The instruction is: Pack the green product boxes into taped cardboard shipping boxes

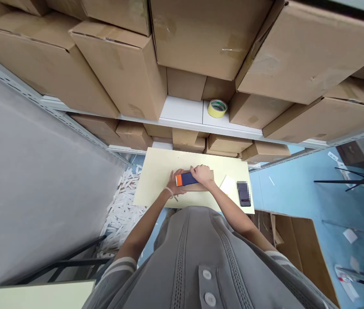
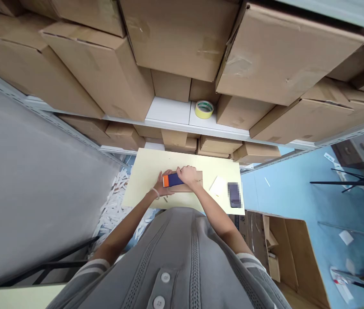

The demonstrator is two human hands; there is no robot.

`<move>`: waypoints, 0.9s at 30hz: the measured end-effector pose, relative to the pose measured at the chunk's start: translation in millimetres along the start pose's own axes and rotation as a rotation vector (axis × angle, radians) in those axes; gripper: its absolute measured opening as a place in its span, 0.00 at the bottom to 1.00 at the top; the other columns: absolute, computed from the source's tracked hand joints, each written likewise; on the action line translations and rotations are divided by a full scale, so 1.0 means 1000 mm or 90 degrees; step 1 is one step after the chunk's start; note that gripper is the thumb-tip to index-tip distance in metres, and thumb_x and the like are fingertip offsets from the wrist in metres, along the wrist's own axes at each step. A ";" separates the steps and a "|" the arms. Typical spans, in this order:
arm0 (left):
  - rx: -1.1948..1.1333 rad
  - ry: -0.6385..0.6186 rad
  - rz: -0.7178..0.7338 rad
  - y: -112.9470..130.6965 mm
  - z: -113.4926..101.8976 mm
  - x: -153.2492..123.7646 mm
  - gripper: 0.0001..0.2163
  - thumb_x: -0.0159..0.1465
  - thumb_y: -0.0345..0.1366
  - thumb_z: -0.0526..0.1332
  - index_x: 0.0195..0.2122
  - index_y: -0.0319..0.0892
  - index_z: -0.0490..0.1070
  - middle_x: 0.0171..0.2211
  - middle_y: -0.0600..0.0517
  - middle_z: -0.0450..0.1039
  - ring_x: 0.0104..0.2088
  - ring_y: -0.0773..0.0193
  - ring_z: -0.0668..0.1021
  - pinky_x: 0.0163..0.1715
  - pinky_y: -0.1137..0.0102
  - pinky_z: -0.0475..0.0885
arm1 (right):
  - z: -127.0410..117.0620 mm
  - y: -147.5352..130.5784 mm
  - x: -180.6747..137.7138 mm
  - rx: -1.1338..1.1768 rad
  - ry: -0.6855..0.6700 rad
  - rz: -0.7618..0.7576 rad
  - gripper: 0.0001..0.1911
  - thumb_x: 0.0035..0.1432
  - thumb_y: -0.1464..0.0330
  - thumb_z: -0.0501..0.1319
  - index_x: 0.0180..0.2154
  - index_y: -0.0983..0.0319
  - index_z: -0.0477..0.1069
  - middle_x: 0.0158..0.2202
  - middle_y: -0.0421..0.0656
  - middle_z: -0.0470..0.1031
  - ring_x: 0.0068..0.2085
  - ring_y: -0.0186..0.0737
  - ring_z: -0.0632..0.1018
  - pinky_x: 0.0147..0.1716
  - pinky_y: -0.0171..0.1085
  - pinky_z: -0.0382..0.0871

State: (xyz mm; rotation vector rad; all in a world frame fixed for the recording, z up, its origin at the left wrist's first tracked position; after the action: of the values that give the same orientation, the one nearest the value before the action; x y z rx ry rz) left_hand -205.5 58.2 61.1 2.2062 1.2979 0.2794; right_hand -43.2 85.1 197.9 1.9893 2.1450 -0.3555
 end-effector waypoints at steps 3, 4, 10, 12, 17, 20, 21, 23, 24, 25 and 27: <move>-0.011 0.020 0.012 -0.001 0.001 -0.001 0.53 0.45 0.49 0.67 0.68 0.41 0.41 0.66 0.41 0.51 0.66 0.45 0.52 0.66 0.50 0.37 | -0.005 0.001 0.000 -0.004 -0.014 -0.006 0.31 0.68 0.58 0.41 0.37 0.66 0.80 0.38 0.54 0.80 0.41 0.47 0.79 0.40 0.38 0.66; -0.012 0.019 0.017 -0.002 0.001 -0.001 0.53 0.45 0.49 0.67 0.68 0.41 0.41 0.65 0.40 0.51 0.66 0.44 0.52 0.66 0.49 0.38 | -0.006 0.001 -0.001 -0.006 -0.015 -0.006 0.31 0.68 0.58 0.41 0.38 0.66 0.79 0.39 0.54 0.80 0.41 0.47 0.79 0.39 0.38 0.66; -0.009 0.001 0.013 -0.004 0.002 0.005 0.56 0.42 0.47 0.70 0.67 0.35 0.41 0.66 0.35 0.48 0.66 0.41 0.50 0.65 0.47 0.35 | -0.006 0.012 -0.005 -0.021 -0.011 -0.003 0.32 0.68 0.57 0.40 0.37 0.66 0.80 0.39 0.55 0.79 0.41 0.48 0.79 0.40 0.39 0.65; -0.005 -0.002 0.014 -0.004 0.003 0.006 0.56 0.42 0.46 0.70 0.67 0.33 0.41 0.65 0.34 0.49 0.66 0.41 0.50 0.65 0.47 0.35 | -0.008 0.025 -0.004 -0.036 -0.007 -0.001 0.32 0.68 0.57 0.40 0.36 0.66 0.80 0.37 0.55 0.80 0.41 0.48 0.79 0.40 0.39 0.65; 0.003 0.002 0.034 -0.006 0.001 0.007 0.56 0.41 0.46 0.70 0.66 0.32 0.41 0.64 0.32 0.49 0.66 0.40 0.51 0.65 0.47 0.35 | -0.016 0.090 -0.008 -0.083 0.025 0.024 0.33 0.67 0.58 0.40 0.32 0.65 0.80 0.35 0.55 0.80 0.41 0.49 0.79 0.39 0.39 0.64; -0.004 0.018 0.042 -0.007 0.001 0.006 0.55 0.41 0.46 0.70 0.66 0.32 0.41 0.64 0.32 0.50 0.66 0.39 0.51 0.65 0.46 0.36 | -0.017 0.141 -0.017 -0.107 0.025 0.048 0.32 0.67 0.59 0.41 0.31 0.66 0.80 0.34 0.55 0.80 0.41 0.48 0.79 0.39 0.38 0.64; -0.003 0.022 0.044 -0.007 0.001 0.006 0.55 0.41 0.46 0.70 0.66 0.32 0.42 0.63 0.32 0.51 0.66 0.39 0.51 0.65 0.46 0.36 | -0.016 0.160 -0.020 -0.113 0.021 0.055 0.32 0.67 0.59 0.41 0.31 0.66 0.80 0.34 0.55 0.80 0.41 0.49 0.79 0.39 0.38 0.64; 0.004 0.024 0.047 -0.007 0.002 0.005 0.55 0.41 0.46 0.70 0.66 0.31 0.42 0.63 0.31 0.51 0.66 0.39 0.52 0.65 0.46 0.37 | -0.012 0.197 -0.028 -0.129 0.007 0.089 0.32 0.67 0.59 0.42 0.31 0.66 0.80 0.35 0.56 0.80 0.42 0.50 0.79 0.39 0.38 0.64; 0.009 0.023 0.050 -0.006 0.002 0.005 0.55 0.42 0.46 0.70 0.66 0.32 0.42 0.63 0.32 0.51 0.66 0.39 0.52 0.65 0.46 0.37 | -0.010 0.215 -0.032 -0.131 0.000 0.106 0.32 0.67 0.60 0.42 0.31 0.67 0.80 0.35 0.57 0.80 0.42 0.50 0.79 0.39 0.38 0.64; 0.014 0.020 0.053 -0.006 0.002 0.005 0.55 0.42 0.46 0.70 0.66 0.32 0.42 0.63 0.32 0.51 0.66 0.39 0.52 0.65 0.45 0.37 | -0.007 0.230 -0.035 -0.133 -0.006 0.123 0.32 0.67 0.60 0.42 0.31 0.67 0.80 0.35 0.57 0.80 0.42 0.51 0.79 0.39 0.38 0.64; 0.023 0.017 0.058 -0.005 0.001 0.005 0.54 0.42 0.46 0.69 0.65 0.32 0.42 0.63 0.32 0.50 0.66 0.39 0.52 0.65 0.45 0.38 | -0.002 0.251 -0.039 -0.139 -0.013 0.147 0.32 0.67 0.60 0.42 0.31 0.67 0.80 0.36 0.57 0.80 0.43 0.51 0.79 0.39 0.39 0.64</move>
State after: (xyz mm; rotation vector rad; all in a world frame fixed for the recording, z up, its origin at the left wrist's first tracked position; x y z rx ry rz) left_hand -206.3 63.8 56.6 2.3022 1.2276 0.3239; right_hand 210.3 65.8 200.2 2.0645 1.8262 -0.0995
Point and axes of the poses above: each hand's wrist, its own x-axis towards the middle knuckle, its own z-axis out of the palm, y = z × x, the point moved 1 cm from there along x, towards the middle knuckle
